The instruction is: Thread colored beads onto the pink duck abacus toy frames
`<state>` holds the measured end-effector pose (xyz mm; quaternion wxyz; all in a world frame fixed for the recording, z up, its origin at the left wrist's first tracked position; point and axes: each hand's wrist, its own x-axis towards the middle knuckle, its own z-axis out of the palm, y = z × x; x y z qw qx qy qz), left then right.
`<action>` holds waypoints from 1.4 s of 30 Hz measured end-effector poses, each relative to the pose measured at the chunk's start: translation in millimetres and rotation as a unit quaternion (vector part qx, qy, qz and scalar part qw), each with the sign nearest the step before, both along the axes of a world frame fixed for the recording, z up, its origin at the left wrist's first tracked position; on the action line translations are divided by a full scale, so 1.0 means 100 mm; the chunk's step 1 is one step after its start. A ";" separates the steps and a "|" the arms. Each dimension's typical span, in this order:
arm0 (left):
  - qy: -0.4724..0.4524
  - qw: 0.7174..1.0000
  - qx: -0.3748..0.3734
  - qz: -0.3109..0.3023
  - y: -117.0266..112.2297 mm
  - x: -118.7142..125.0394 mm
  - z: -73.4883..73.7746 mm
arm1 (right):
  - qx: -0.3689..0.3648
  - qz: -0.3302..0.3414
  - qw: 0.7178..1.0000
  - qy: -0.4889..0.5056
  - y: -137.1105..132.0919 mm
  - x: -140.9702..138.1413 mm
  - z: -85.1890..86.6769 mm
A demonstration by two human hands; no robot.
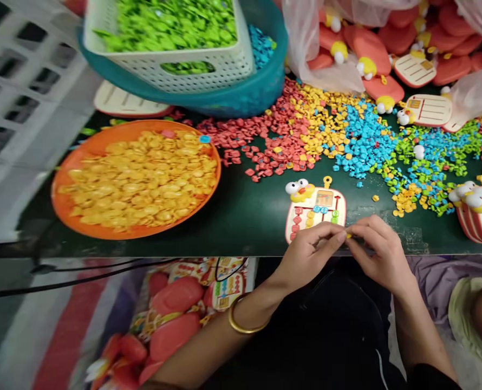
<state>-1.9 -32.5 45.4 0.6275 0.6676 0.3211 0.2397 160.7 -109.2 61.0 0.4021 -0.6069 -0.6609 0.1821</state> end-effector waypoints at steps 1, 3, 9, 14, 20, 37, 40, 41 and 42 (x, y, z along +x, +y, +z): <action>-0.007 0.999 -0.040 0.007 -0.01 -0.01 -0.01 | 0.003 0.005 1.000 0.009 0.02 -0.04 -0.01; -0.025 0.994 -0.103 0.030 -0.03 -0.04 -0.04 | 0.008 -0.004 0.999 0.032 0.05 -0.09 -0.04; -0.047 0.983 -0.160 0.079 -0.07 -0.11 -0.10 | -0.023 -0.064 0.995 0.069 0.03 -0.17 -0.09; -0.037 0.981 -0.170 0.082 -0.04 -0.11 -0.10 | -0.044 -0.043 0.996 0.066 0.07 -0.17 -0.08; 0.054 0.971 0.111 0.204 0.20 -0.24 -0.21 | -0.067 -0.061 0.996 -0.011 0.47 0.00 -0.28; 0.102 0.912 0.302 0.258 0.37 -0.44 -0.62 | -0.223 -0.039 0.966 0.121 0.81 0.23 -0.35; 0.052 0.900 0.338 0.269 0.30 -0.47 -0.66 | -0.256 -0.006 0.941 0.219 0.68 0.13 -0.31; 0.039 0.897 0.343 0.275 0.26 -0.48 -0.67 | -0.240 -0.018 0.944 0.226 0.61 0.05 -0.29; 0.025 0.895 0.344 0.282 0.21 -0.48 -0.69 | -0.211 -0.041 0.951 0.222 0.53 -0.04 -0.27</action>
